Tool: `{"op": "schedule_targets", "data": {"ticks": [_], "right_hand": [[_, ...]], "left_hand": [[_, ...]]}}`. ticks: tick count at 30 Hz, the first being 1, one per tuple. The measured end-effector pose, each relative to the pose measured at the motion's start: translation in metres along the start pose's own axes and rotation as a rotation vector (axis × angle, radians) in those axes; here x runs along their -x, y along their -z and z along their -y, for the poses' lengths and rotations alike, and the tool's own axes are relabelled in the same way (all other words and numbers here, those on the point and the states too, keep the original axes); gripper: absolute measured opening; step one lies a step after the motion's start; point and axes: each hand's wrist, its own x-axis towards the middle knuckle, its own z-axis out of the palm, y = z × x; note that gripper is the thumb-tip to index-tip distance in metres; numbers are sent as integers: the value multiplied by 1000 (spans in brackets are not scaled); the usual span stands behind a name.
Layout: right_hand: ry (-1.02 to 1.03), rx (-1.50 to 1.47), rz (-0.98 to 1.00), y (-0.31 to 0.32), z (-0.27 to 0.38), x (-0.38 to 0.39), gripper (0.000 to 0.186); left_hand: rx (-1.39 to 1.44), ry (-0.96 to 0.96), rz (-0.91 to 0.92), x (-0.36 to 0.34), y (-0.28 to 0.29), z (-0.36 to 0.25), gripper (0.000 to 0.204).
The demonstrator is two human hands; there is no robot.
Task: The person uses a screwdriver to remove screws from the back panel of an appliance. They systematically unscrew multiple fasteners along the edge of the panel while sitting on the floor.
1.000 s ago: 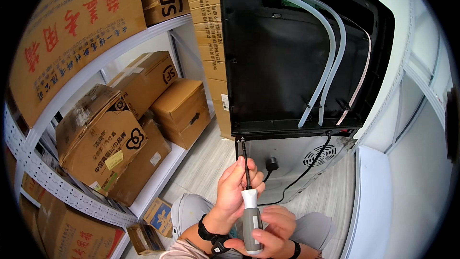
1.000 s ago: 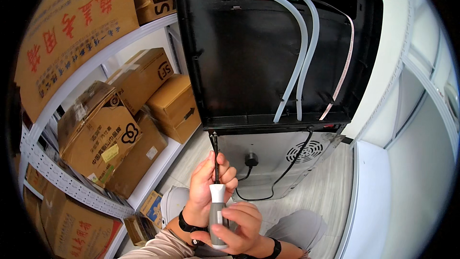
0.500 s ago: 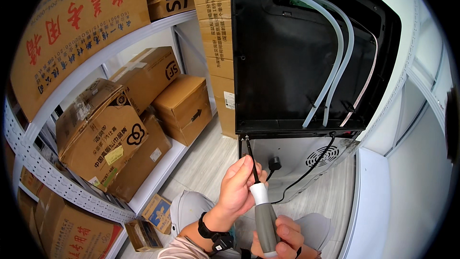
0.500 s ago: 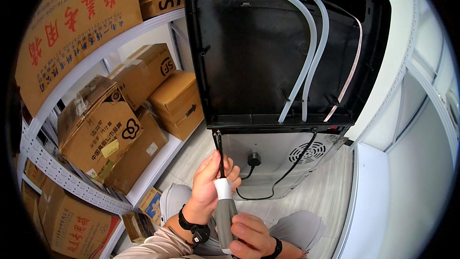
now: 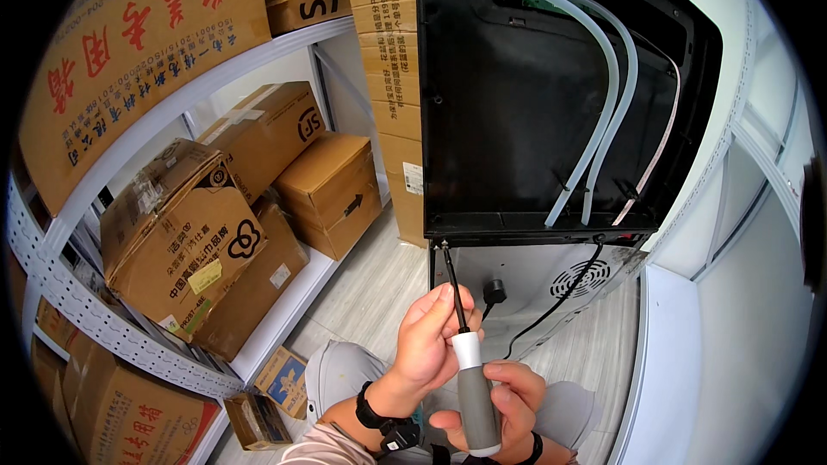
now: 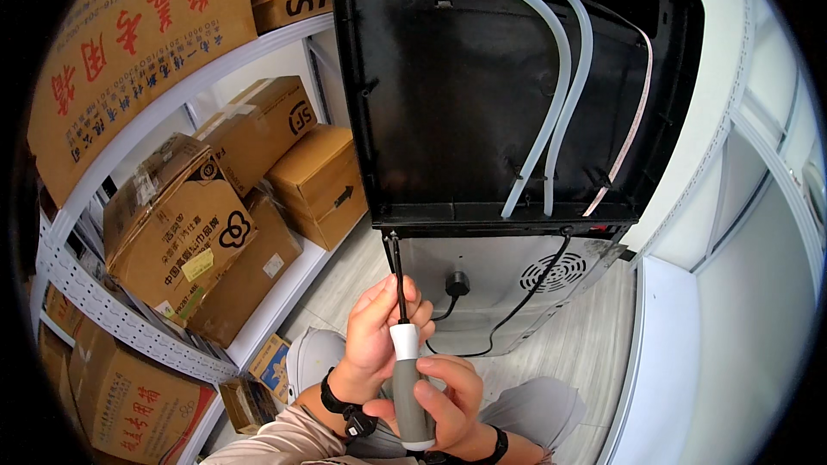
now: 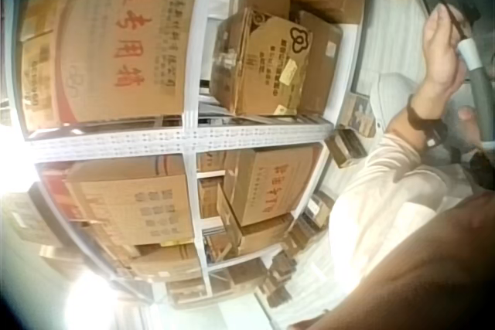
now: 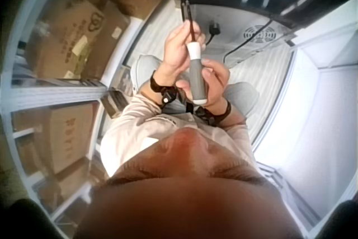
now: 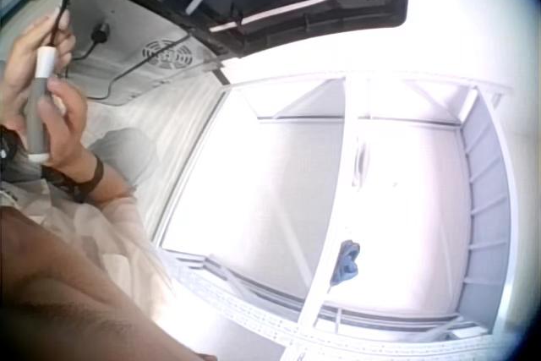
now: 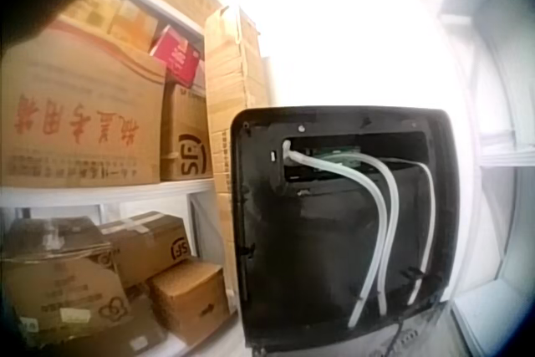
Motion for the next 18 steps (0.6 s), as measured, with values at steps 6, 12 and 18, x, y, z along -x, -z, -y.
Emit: {"op": "schedule_targets", "data": {"ticks": [6,12,18], "right_hand": [[45,-9,-53,-1,-4,4,76],[76,29,-87,0,-4,5,77],[92,36,-114,-1,-3,6,74]], "left_hand": [[38,7,-24,-5,2,-1,31],[-30,-34,23,-9,10,1,26],[-48,-43,85,-10,10,-2,25]]}}
